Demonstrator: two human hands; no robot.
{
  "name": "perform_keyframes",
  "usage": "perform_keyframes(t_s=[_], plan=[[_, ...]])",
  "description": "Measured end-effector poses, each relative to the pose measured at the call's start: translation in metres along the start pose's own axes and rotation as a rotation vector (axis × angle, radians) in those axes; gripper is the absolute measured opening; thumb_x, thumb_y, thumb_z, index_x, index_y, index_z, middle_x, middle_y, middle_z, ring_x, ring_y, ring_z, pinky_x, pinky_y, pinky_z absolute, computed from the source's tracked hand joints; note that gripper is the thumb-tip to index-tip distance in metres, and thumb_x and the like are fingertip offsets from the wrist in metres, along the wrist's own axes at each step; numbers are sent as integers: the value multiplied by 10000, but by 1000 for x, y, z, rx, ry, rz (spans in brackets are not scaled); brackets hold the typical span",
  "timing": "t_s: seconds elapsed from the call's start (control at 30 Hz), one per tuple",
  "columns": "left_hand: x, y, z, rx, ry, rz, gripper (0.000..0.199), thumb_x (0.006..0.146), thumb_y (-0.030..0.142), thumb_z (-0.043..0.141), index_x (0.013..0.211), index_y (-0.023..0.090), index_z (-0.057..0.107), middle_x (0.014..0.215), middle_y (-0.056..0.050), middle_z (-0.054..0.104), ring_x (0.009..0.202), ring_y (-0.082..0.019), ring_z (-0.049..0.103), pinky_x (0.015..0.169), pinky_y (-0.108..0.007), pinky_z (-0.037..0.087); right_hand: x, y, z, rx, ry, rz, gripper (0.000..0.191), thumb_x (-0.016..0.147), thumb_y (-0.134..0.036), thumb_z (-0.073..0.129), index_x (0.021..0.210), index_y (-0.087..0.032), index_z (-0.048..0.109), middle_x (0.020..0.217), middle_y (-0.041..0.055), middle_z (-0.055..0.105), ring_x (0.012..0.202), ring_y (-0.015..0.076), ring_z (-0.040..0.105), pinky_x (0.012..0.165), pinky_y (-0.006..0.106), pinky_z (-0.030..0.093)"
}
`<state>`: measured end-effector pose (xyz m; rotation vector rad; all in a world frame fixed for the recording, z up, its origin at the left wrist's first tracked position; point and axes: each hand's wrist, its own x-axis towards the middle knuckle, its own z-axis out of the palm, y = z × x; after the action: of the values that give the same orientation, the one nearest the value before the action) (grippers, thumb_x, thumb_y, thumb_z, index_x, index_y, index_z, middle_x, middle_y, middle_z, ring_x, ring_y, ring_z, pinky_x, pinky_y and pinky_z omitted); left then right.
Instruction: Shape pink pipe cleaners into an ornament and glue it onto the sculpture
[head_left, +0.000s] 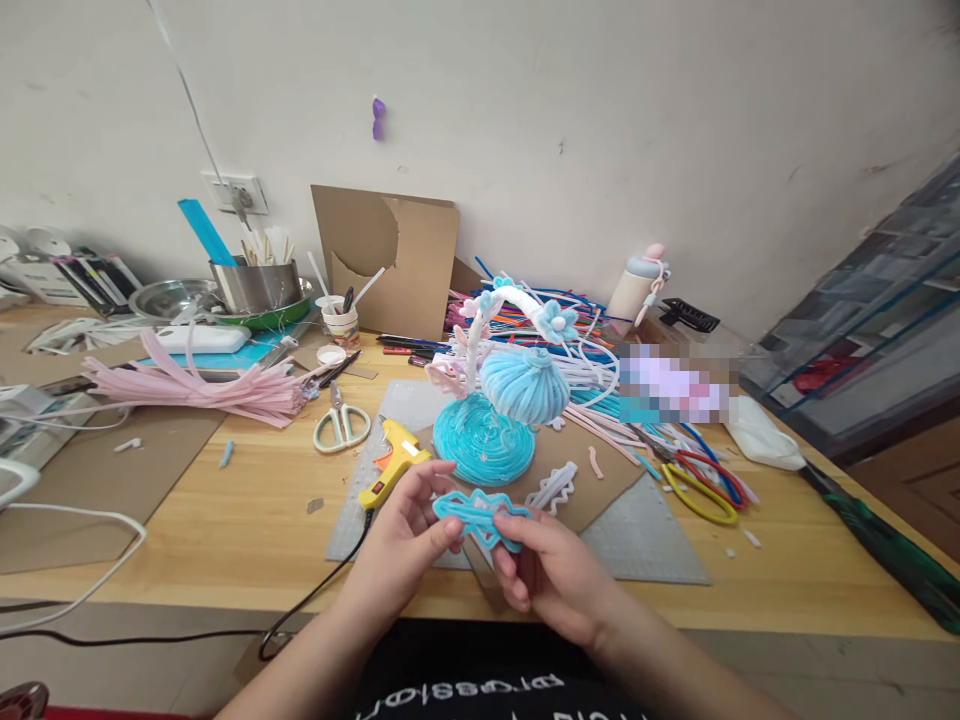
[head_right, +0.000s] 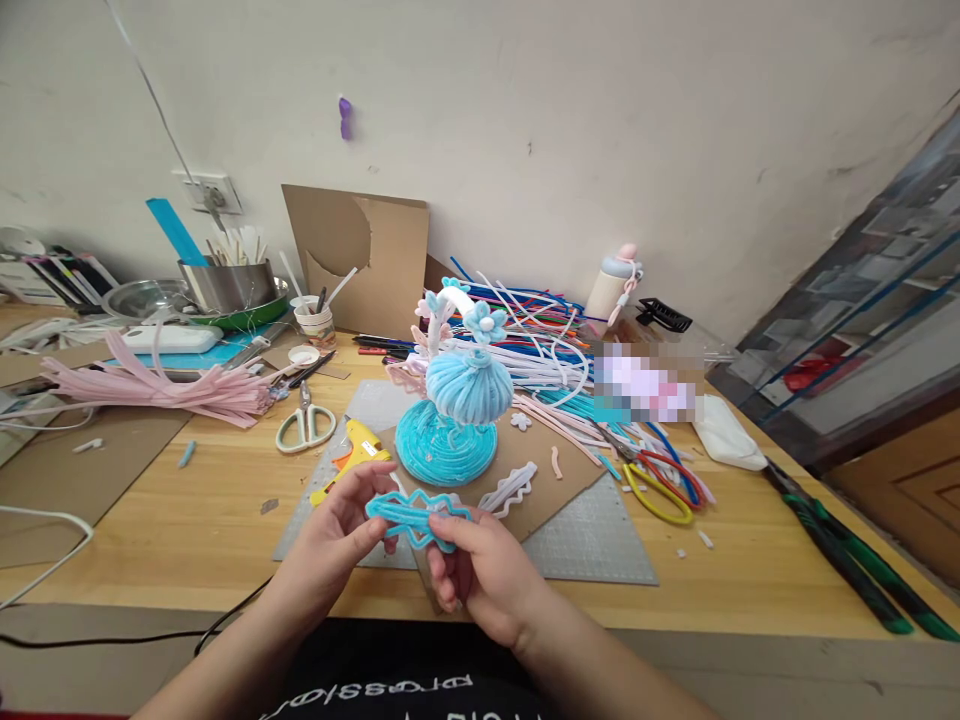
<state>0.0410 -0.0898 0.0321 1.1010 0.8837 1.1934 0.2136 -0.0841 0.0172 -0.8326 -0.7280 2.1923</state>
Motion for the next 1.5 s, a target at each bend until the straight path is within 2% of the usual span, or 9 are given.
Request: perform_keyframes(t_s=[0.07,0.17,0.3,0.5,0.67,1.03,1.13,1.33,1.5], plan=[[-1,5,-5,93,-55,129,483,645,287,754,1093,256,577,993,-39,577,815,-159,561,668,-254,461,0,-3,-5,186,-132,231,263,749,-343,622,648,-122,520,471,-56,494,332,25,407,322,129,289],[-1,13,-12,280,-17,182,133,677,229,729,785,185,665,868,-41,614,823,-160,560,714,-247,445,2,-3,-9,255,-251,410,377,795,-491,517,776,-116,548,511,-30,543,323,53,458,301,142,309],[5,19,-17,180,171,-3,174,725,292,684,691,158,578,573,34,541,512,-68,470,491,-177,375,3,4,-4,96,-159,149,519,851,-632,268,1019,-179,456,670,37,640,388,136,580,279,175,366],[11,14,-12,80,171,-140,265,707,336,690,659,147,510,538,44,520,434,-50,441,420,-167,354,2,9,7,-248,-5,-146,320,816,-434,564,961,-168,461,674,13,637,400,87,569,303,122,386],[9,11,-10,-16,180,-203,272,762,416,614,747,155,534,606,32,544,449,-61,488,407,-172,371,2,10,10,-326,80,-155,291,821,-432,553,851,-152,480,585,-7,621,348,61,524,309,119,378],[8,6,-1,30,83,-195,245,674,316,720,784,146,582,590,43,560,474,-59,467,438,-174,374,6,15,11,-348,138,-163,322,793,-464,576,871,-163,493,607,-11,627,368,75,540,319,135,385],[7,1,3,53,28,-231,235,674,320,719,697,137,573,603,13,598,533,-91,520,481,-196,395,6,15,11,-356,127,-188,306,801,-461,564,835,-162,506,621,-19,610,374,70,533,324,141,381],[6,-5,1,55,71,-215,222,666,315,722,698,144,583,604,27,588,532,-91,499,500,-207,389,4,13,9,-498,74,-211,303,804,-454,562,736,-163,511,443,-71,475,360,80,493,360,171,401],[5,-5,3,66,90,-252,241,668,338,716,689,151,565,610,23,586,554,-103,514,521,-215,401,4,13,11,-522,70,-214,286,806,-436,562,738,-160,535,444,-67,477,355,71,474,366,171,395]])
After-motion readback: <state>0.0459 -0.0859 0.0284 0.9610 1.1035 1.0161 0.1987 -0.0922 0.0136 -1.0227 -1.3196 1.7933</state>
